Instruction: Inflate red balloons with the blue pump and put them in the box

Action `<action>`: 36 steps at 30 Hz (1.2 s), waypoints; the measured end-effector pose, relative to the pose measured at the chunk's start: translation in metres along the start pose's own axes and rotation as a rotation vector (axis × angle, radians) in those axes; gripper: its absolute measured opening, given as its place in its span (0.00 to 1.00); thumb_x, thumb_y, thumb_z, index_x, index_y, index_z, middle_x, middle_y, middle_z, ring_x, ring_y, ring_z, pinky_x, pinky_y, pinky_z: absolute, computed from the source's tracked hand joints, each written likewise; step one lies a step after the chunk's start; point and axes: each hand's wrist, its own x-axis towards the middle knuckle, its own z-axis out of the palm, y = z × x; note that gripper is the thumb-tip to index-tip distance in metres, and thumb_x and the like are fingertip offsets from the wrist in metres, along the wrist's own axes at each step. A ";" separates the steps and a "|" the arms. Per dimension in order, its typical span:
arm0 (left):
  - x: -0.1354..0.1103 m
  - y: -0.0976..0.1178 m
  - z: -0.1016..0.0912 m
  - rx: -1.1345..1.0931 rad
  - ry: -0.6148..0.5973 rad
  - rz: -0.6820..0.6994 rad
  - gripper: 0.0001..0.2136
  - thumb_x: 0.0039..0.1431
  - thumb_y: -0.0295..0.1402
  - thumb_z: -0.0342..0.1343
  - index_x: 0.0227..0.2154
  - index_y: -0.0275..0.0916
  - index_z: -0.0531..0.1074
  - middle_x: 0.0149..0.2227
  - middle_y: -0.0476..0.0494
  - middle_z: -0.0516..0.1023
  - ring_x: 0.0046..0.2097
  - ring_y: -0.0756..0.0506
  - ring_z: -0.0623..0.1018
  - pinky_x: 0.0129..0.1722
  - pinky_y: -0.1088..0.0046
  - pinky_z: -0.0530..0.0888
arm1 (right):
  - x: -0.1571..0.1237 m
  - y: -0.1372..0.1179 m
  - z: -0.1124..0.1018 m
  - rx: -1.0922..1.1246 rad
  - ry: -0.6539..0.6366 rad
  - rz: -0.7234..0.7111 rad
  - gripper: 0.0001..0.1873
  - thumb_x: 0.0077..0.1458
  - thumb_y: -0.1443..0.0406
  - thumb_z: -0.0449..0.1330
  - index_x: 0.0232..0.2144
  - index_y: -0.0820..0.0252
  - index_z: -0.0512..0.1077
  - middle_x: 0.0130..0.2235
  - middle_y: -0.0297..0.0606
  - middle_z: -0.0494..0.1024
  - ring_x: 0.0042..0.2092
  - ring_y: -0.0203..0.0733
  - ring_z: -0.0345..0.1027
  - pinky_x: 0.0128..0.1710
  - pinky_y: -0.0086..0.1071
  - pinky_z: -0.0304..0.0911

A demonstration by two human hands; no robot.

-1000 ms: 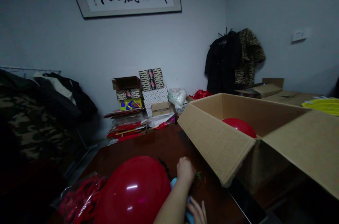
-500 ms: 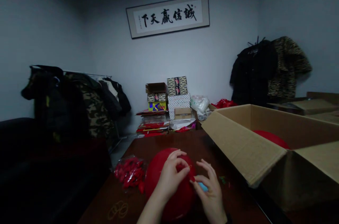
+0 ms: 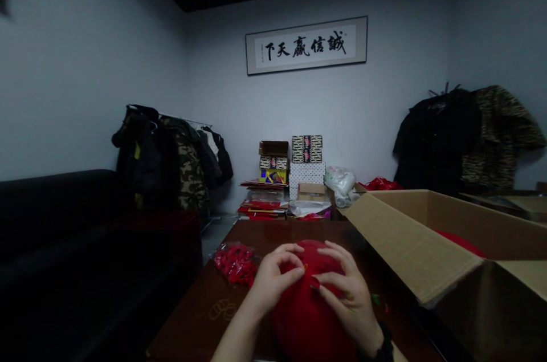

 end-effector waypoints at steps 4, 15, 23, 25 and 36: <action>-0.013 0.021 0.001 0.322 0.160 0.197 0.07 0.46 0.23 0.59 0.24 0.42 0.76 0.48 0.41 0.75 0.57 0.39 0.66 0.58 0.56 0.60 | 0.008 -0.016 0.001 -0.009 -0.017 -0.015 0.07 0.54 0.64 0.60 0.34 0.43 0.74 0.53 0.34 0.66 0.59 0.50 0.54 0.57 0.56 0.53; -0.031 0.027 0.014 0.191 0.227 0.156 0.06 0.49 0.24 0.58 0.25 0.42 0.75 0.47 0.41 0.76 0.53 0.41 0.71 0.55 0.59 0.65 | 0.008 -0.024 -0.001 0.005 0.009 0.072 0.02 0.53 0.62 0.62 0.31 0.45 0.74 0.48 0.35 0.72 0.57 0.50 0.57 0.57 0.60 0.52; -0.033 0.026 0.021 -0.009 0.197 0.051 0.03 0.50 0.29 0.57 0.25 0.39 0.74 0.47 0.38 0.75 0.51 0.40 0.72 0.53 0.62 0.66 | 0.010 -0.024 -0.006 0.047 -0.034 0.085 0.03 0.54 0.62 0.61 0.30 0.46 0.75 0.45 0.35 0.74 0.56 0.49 0.58 0.56 0.57 0.54; -0.032 0.026 0.022 -0.060 0.159 0.033 0.03 0.50 0.30 0.56 0.24 0.39 0.73 0.47 0.37 0.75 0.51 0.40 0.72 0.53 0.62 0.66 | 0.010 -0.024 -0.006 0.058 -0.053 0.082 0.03 0.54 0.63 0.61 0.29 0.46 0.75 0.44 0.35 0.74 0.56 0.49 0.58 0.57 0.57 0.53; -0.036 0.019 0.026 -0.160 0.024 0.013 0.06 0.50 0.33 0.56 0.23 0.38 0.75 0.53 0.36 0.70 0.57 0.37 0.67 0.55 0.59 0.64 | 0.002 -0.022 -0.004 0.003 -0.059 0.101 0.05 0.53 0.62 0.60 0.28 0.46 0.75 0.48 0.36 0.73 0.57 0.51 0.57 0.56 0.56 0.55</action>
